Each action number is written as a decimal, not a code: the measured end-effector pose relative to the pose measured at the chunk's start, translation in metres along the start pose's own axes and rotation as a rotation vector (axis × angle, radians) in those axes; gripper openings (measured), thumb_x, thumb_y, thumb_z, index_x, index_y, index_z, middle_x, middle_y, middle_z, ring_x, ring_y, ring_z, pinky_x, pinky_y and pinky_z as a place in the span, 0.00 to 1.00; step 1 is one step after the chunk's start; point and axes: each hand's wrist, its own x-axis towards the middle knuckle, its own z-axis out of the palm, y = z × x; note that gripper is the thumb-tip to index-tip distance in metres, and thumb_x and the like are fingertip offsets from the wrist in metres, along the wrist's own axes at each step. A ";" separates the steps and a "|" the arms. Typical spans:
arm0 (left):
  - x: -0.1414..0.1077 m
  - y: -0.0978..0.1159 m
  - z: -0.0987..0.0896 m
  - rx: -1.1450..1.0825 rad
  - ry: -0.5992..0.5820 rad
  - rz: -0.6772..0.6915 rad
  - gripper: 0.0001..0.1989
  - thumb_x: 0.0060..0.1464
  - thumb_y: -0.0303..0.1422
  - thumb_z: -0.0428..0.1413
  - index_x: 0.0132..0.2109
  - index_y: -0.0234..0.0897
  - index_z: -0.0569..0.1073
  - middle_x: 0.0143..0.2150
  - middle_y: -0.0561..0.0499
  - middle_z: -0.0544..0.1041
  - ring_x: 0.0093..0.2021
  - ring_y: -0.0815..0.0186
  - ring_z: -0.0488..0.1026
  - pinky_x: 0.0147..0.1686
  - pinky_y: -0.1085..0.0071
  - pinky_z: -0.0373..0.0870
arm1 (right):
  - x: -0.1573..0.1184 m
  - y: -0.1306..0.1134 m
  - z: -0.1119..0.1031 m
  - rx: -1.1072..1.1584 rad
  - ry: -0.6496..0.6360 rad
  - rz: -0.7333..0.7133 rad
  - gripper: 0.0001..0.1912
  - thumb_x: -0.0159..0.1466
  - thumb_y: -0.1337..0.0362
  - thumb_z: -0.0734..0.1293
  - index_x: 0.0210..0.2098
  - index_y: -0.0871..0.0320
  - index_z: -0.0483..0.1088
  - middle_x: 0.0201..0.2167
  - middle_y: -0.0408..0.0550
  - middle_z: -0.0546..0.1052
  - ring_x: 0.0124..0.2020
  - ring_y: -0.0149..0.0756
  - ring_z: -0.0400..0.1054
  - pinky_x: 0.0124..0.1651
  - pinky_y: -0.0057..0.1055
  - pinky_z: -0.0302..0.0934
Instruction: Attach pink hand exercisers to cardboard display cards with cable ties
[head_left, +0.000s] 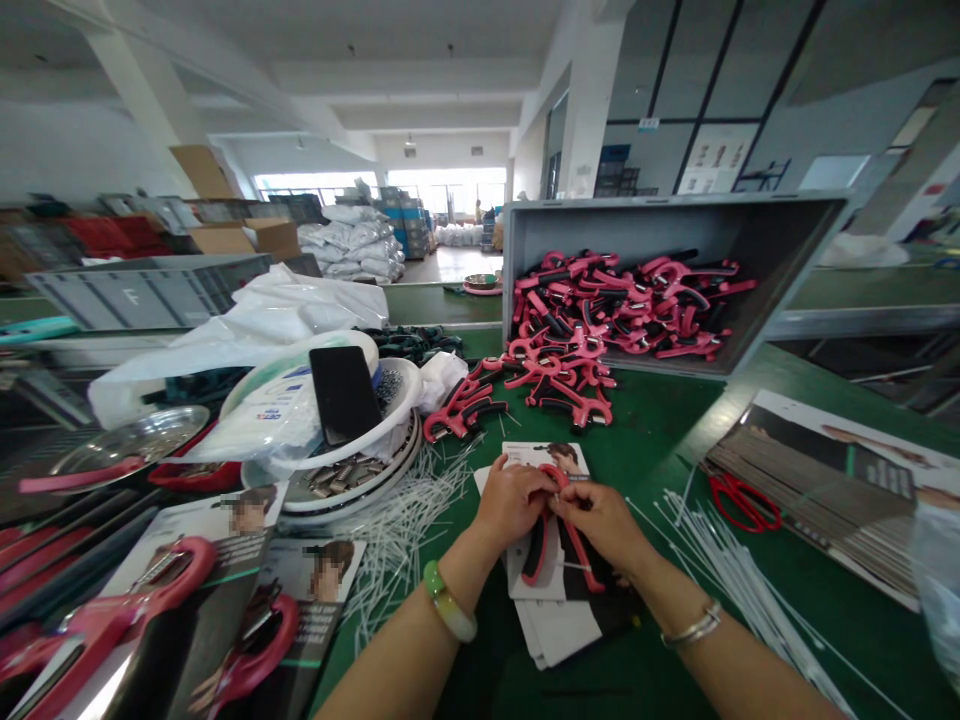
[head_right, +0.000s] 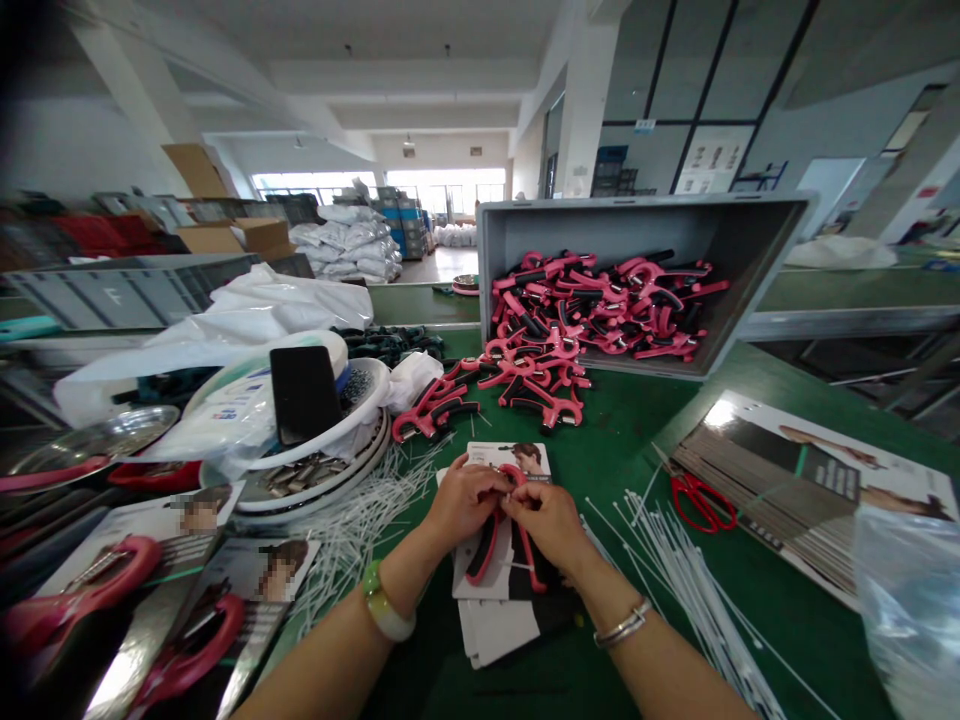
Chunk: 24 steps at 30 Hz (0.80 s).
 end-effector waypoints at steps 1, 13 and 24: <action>-0.001 -0.001 -0.002 -0.044 -0.002 0.005 0.13 0.50 0.25 0.52 0.39 0.45 0.76 0.39 0.55 0.80 0.42 0.65 0.74 0.55 0.59 0.55 | 0.002 0.000 -0.001 -0.002 -0.011 0.007 0.13 0.54 0.56 0.65 0.20 0.58 0.70 0.17 0.40 0.69 0.21 0.30 0.61 0.25 0.26 0.55; -0.007 0.005 0.005 -0.167 0.261 0.087 0.05 0.54 0.33 0.56 0.33 0.40 0.76 0.37 0.52 0.78 0.40 0.67 0.72 0.43 0.69 0.66 | -0.006 0.009 0.013 -0.003 0.220 -0.147 0.11 0.54 0.61 0.66 0.35 0.58 0.73 0.27 0.45 0.72 0.25 0.33 0.64 0.28 0.29 0.59; -0.020 0.031 0.001 -0.048 0.549 0.210 0.10 0.57 0.32 0.50 0.32 0.38 0.74 0.35 0.48 0.72 0.38 0.64 0.68 0.39 0.67 0.65 | -0.002 -0.005 0.003 -0.468 0.006 -0.245 0.09 0.57 0.67 0.63 0.35 0.56 0.74 0.44 0.53 0.73 0.50 0.43 0.65 0.52 0.40 0.58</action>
